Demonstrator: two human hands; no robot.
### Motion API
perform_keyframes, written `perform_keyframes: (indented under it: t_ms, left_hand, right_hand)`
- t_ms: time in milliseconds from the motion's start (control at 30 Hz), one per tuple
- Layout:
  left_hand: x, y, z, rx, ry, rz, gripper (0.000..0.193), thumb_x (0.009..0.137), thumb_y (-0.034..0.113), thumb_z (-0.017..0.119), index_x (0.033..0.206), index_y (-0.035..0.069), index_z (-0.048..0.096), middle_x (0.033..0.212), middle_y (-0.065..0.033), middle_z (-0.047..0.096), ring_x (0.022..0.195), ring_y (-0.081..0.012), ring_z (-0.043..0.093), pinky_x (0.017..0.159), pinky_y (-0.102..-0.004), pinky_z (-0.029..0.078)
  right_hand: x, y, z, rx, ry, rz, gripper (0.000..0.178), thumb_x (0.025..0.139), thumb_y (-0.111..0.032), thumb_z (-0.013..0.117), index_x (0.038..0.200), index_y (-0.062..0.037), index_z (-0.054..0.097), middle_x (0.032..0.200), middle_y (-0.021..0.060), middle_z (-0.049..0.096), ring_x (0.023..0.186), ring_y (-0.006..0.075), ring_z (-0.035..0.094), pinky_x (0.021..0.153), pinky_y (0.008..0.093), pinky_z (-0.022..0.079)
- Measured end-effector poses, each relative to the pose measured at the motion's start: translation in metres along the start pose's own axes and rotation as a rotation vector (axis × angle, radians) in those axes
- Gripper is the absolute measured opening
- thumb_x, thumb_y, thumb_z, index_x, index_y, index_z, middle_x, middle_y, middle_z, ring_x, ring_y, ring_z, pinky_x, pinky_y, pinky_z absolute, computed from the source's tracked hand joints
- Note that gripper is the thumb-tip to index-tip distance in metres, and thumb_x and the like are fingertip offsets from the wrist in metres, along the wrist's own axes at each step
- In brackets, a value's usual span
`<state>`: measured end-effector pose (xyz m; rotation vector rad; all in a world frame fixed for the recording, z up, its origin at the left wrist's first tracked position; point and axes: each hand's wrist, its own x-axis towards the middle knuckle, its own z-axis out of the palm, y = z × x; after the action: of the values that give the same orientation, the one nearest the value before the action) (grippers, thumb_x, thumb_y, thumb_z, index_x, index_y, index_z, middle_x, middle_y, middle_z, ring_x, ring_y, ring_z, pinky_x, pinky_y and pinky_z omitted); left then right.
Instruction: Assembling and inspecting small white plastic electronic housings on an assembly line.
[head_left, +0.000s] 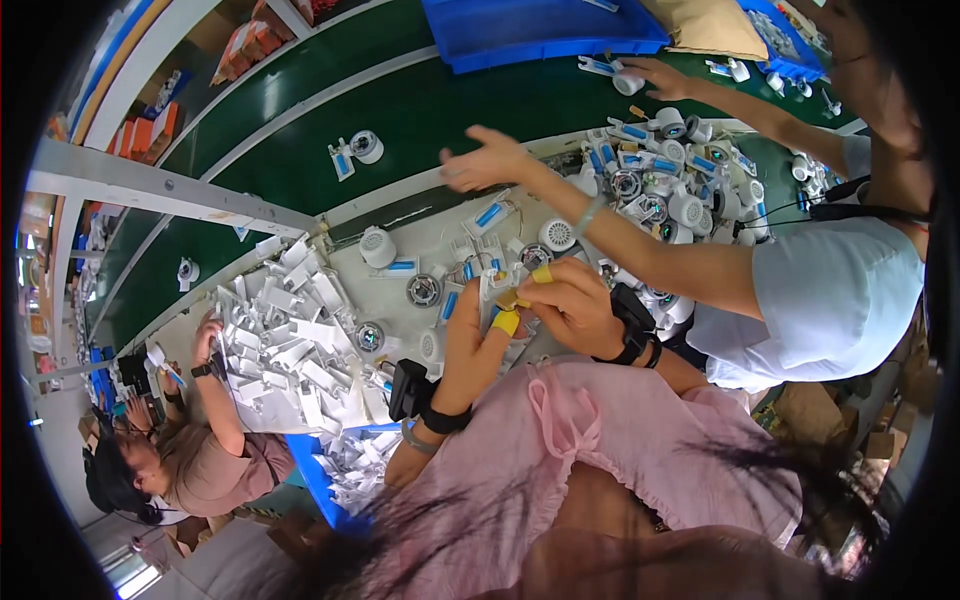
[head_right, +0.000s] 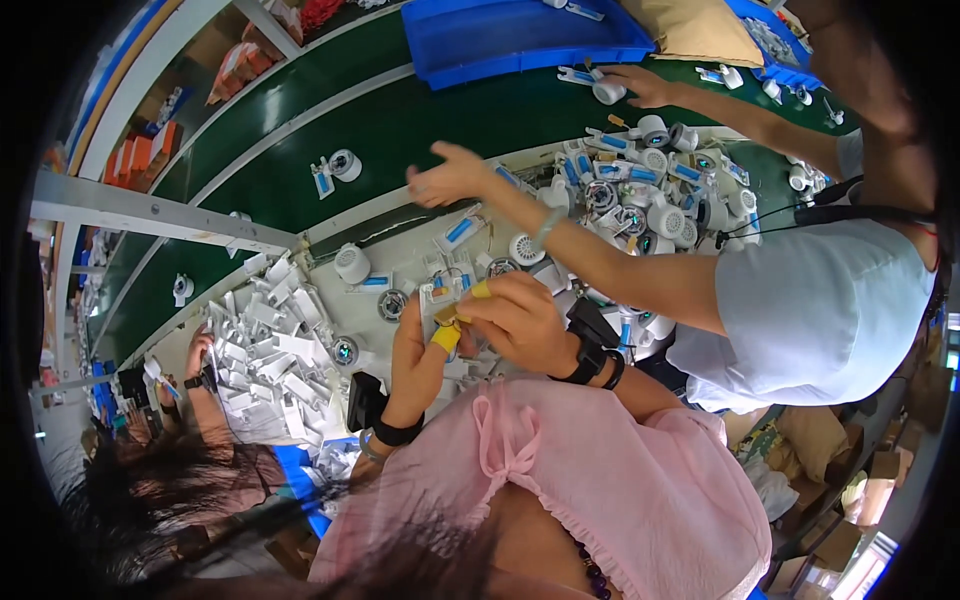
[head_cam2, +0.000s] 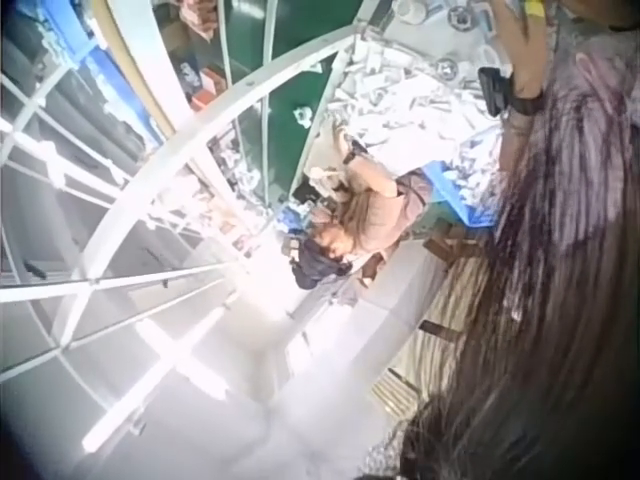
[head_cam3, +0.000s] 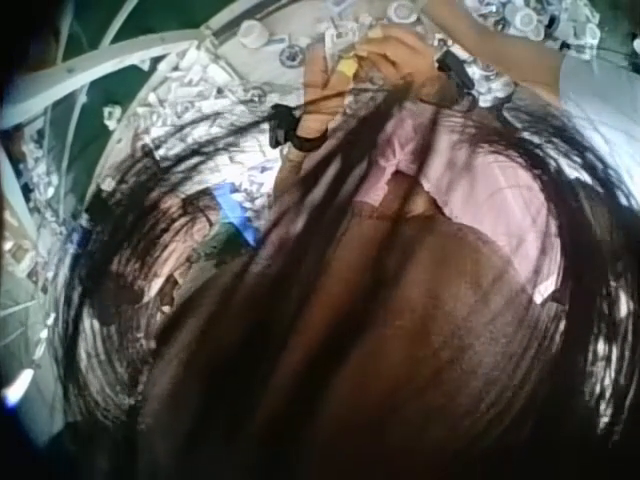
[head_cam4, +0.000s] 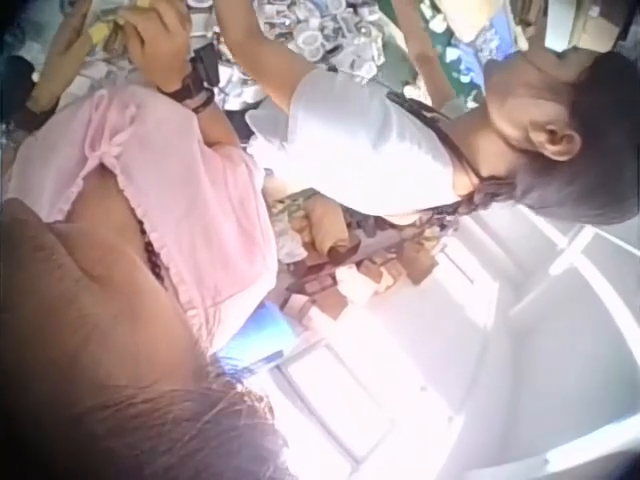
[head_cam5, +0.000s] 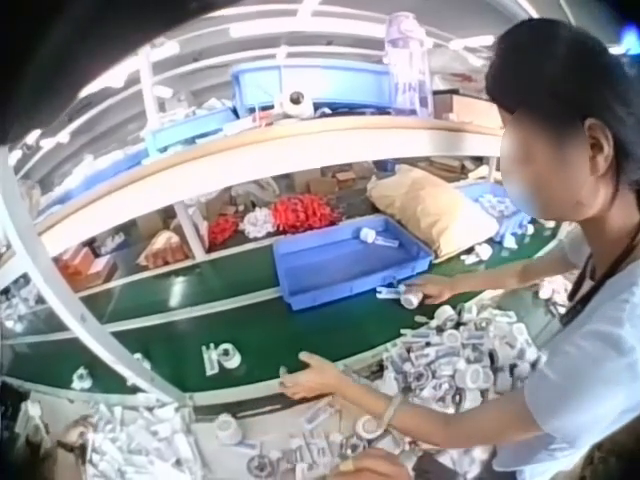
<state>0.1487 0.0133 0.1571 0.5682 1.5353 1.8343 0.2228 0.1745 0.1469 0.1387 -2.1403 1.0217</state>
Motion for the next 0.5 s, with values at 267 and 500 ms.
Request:
perform_keyframes:
  t_ms: [267, 500]
  left_hand:
    - [-0.001, 0.006, 0.001, 0.034, -0.025, -0.043, 0.039, 0.087, 0.001, 0.050, 0.125, -0.003, 0.044, 0.101, -0.0078, 0.061, 0.081, -0.0109, 0.062, 0.069, -0.0261, 0.055]
    - [0.002, 0.009, 0.001, 0.105, -0.045, -0.016, 0.036, 0.087, 0.001, 0.051, 0.122, -0.003, 0.045, 0.099, -0.0079, 0.060, 0.078, -0.0108, 0.060, 0.068, -0.0242, 0.050]
  right_hand:
    - [0.004, 0.000, -0.002, 0.023, 0.004, -0.029, 0.028, 0.068, 0.001, 0.075, 0.094, -0.0088, 0.069, 0.087, 0.0059, 0.060, 0.071, 0.0243, 0.060, 0.063, 0.0329, 0.048]
    - [0.002, 0.001, 0.000, 0.001, 0.008, -0.016, 0.029, 0.067, 0.001, 0.075, 0.094, -0.0097, 0.070, 0.088, 0.0056, 0.060, 0.073, 0.0251, 0.060, 0.066, 0.0337, 0.048]
